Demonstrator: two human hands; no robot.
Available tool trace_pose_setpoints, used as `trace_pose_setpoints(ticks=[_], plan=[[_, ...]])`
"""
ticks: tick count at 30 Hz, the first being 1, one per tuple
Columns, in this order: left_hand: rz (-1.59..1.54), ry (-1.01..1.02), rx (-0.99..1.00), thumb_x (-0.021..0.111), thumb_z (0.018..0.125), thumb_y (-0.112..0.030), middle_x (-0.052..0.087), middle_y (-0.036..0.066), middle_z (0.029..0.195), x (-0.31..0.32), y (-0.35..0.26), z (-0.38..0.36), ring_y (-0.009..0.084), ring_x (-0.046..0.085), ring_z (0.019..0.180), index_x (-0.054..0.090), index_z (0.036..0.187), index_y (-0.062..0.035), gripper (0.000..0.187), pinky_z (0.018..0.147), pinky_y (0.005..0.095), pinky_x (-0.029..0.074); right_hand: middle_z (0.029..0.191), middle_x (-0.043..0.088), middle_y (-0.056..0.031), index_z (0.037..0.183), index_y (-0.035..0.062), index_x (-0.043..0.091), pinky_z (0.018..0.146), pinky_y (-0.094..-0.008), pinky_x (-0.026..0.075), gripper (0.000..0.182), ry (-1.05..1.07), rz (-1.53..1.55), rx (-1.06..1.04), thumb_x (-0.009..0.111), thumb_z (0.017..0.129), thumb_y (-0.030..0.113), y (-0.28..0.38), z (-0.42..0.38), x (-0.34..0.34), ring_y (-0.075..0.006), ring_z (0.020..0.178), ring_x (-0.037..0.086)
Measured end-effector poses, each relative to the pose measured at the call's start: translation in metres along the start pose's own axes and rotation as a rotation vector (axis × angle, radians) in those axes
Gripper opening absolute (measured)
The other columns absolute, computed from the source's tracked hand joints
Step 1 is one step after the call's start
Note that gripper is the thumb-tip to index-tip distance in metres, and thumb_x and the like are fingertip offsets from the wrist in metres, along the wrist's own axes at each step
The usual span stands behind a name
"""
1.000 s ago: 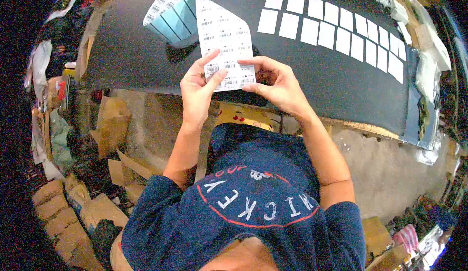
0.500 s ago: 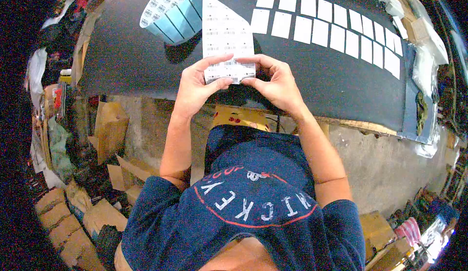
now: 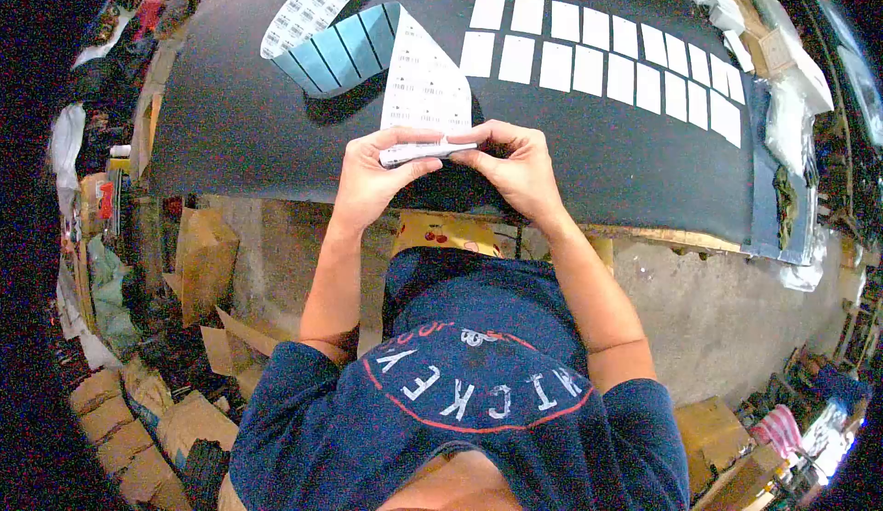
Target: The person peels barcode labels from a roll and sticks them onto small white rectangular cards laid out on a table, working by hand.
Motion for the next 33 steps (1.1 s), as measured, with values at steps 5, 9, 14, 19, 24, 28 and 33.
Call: trace_pose_setpoints(ticks=[5, 9, 14, 19, 24, 28, 33], plan=[[-0.037, -0.079, -0.003, 0.072, 0.076, 0.001, 0.069, 0.003, 0.088, -0.006, 0.003, 0.003, 0.0078, 0.062, 0.081, 0.071, 0.096, -0.0022, 0.02, 0.072, 0.0213, 0.05, 0.082, 0.064, -0.0048, 0.084, 0.0063, 0.072, 0.075, -0.0252, 0.045, 0.014, -0.114, -0.342, -0.258, 0.076, 0.071, 0.005, 0.018, 0.004, -0.003, -0.0121, 0.085, 0.057], [-0.013, -0.053, -0.036, 0.073, 0.076, -0.003, 0.071, 0.005, 0.087, -0.009, 0.006, 0.004, 0.0079, 0.062, 0.08, 0.072, 0.093, -0.0016, 0.017, 0.074, 0.0226, 0.049, 0.083, 0.064, -0.0044, 0.078, 0.0066, 0.07, 0.076, -0.0274, 0.045, 0.01, -0.111, -0.36, -0.389, 0.077, 0.07, 0.006, 0.026, 0.007, 0.002, -0.0138, 0.087, 0.057], [-0.051, -0.059, -0.024, 0.073, 0.076, -0.003, 0.071, 0.005, 0.087, -0.015, 0.005, 0.005, 0.008, 0.062, 0.081, 0.072, 0.092, -0.002, 0.016, 0.075, 0.0227, 0.048, 0.081, 0.064, -0.0048, 0.076, 0.005, 0.069, 0.077, -0.0287, 0.044, 0.008, -0.045, -0.379, -0.304, 0.075, 0.071, 0.005, 0.023, 0.013, 0.01, -0.016, 0.085, 0.057], [-0.078, -0.029, -0.05, 0.071, 0.078, -0.003, 0.07, 0.003, 0.086, -0.018, 0.003, 0.004, 0.0063, 0.06, 0.079, 0.072, 0.092, -0.001, 0.015, 0.073, 0.0207, 0.047, 0.08, 0.064, -0.0053, 0.075, 0.0047, 0.069, 0.077, -0.0289, 0.044, 0.006, -0.023, -0.382, -0.312, 0.074, 0.071, 0.004, 0.023, 0.016, 0.016, -0.0166, 0.084, 0.057], [-0.094, -0.022, -0.096, 0.071, 0.079, -0.004, 0.069, 0.003, 0.085, -0.024, 0.003, 0.003, 0.0057, 0.059, 0.078, 0.071, 0.093, -0.0002, 0.015, 0.071, 0.0199, 0.047, 0.079, 0.064, -0.006, 0.075, 0.0043, 0.069, 0.077, -0.0293, 0.043, 0.006, -0.008, -0.38, -0.315, 0.073, 0.072, 0.004, 0.025, 0.018, 0.021, -0.0174, 0.084, 0.057], [-0.13, -0.003, -0.143, 0.071, 0.079, -0.005, 0.069, 0.003, 0.085, -0.025, 0.006, 0.002, 0.0061, 0.06, 0.077, 0.071, 0.094, 0.0, 0.016, 0.07, 0.0199, 0.047, 0.079, 0.064, -0.0067, 0.076, 0.0037, 0.068, 0.077, -0.0297, 0.043, 0.007, 0.008, -0.39, -0.326, 0.074, 0.072, 0.006, 0.024, 0.019, 0.023, -0.0183, 0.084, 0.057], [-0.208, 0.002, -0.173, 0.072, 0.08, -0.007, 0.069, 0.004, 0.085, -0.024, 0.012, 0.0, 0.0064, 0.06, 0.076, 0.07, 0.096, -0.0001, 0.017, 0.068, 0.0202, 0.048, 0.079, 0.063, -0.0071, 0.075, 0.003, 0.068, 0.076, -0.0301, 0.044, 0.009, 0.022, -0.403, -0.332, 0.075, 0.072, 0.007, 0.025, 0.019, 0.024, -0.0187, 0.083, 0.056]])
Point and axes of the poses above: each hand's wrist, its own z-axis towards the middle knuckle, its own x-axis out of the palm, y = z × x, the point moved 8 cm from there along z, towards the middle knuckle
